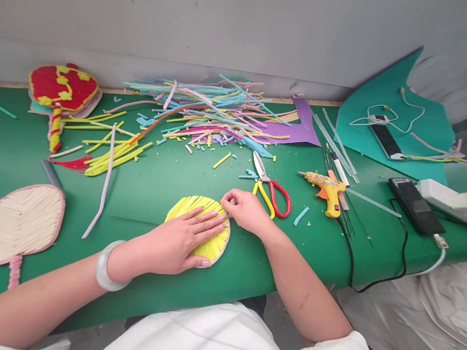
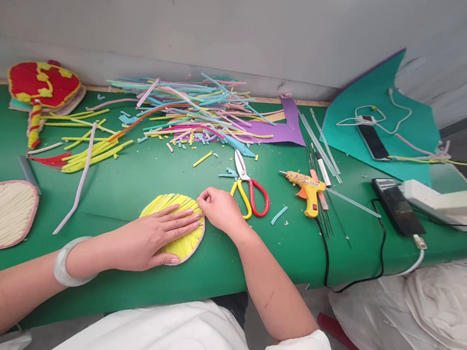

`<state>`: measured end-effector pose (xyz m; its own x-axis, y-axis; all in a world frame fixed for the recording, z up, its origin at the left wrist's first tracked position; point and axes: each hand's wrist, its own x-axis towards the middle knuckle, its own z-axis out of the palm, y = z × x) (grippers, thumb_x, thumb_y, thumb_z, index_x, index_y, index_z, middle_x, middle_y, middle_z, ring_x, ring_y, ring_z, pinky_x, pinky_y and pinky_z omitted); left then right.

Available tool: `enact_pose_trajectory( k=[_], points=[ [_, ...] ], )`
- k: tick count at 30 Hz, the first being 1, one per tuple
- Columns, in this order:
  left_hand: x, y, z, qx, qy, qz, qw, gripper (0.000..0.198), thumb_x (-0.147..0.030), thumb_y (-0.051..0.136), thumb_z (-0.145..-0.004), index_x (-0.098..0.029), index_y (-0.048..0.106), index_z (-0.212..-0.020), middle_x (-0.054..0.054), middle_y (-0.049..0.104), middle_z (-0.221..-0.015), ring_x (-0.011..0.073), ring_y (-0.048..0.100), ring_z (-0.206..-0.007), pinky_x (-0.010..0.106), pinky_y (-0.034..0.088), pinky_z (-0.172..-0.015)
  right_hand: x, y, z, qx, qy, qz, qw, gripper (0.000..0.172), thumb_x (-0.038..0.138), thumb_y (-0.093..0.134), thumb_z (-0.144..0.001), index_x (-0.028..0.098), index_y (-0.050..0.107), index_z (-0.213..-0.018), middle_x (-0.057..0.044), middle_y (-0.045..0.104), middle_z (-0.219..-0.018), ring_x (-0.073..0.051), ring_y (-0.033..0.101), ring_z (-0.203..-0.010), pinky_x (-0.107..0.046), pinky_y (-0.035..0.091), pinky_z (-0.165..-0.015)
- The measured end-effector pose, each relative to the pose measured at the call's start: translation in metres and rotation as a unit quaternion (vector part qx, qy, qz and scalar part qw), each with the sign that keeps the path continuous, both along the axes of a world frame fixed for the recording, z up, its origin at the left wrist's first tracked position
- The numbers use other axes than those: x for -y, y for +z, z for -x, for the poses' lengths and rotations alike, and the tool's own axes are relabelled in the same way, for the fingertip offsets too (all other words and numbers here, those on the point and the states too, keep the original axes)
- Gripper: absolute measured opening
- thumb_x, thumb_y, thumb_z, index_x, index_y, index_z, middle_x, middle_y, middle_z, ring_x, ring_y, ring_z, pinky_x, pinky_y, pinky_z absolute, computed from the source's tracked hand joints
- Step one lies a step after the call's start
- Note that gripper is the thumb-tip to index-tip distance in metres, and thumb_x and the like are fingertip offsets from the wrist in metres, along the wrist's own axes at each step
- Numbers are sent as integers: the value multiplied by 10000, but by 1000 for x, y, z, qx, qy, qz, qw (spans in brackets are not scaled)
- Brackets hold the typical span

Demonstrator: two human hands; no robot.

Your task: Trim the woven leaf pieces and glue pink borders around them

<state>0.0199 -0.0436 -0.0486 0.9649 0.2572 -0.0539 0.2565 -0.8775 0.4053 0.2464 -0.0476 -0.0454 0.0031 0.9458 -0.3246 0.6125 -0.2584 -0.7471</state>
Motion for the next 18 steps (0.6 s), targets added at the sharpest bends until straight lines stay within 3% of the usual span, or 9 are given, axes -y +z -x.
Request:
enact_pose_trajectory(
  k=[18],
  points=[
    [0, 1, 0, -4, -2, 3, 1000, 793, -567, 448, -1008, -245, 74, -1628, 70, 233, -1657, 276, 239, -1533, 445, 105, -1273, 0, 3, 0, -3, -2, 10, 1000, 119, 289, 567, -867, 217, 625, -792, 60, 613, -604, -100, 527, -511, -220, 364, -542]
  ],
)
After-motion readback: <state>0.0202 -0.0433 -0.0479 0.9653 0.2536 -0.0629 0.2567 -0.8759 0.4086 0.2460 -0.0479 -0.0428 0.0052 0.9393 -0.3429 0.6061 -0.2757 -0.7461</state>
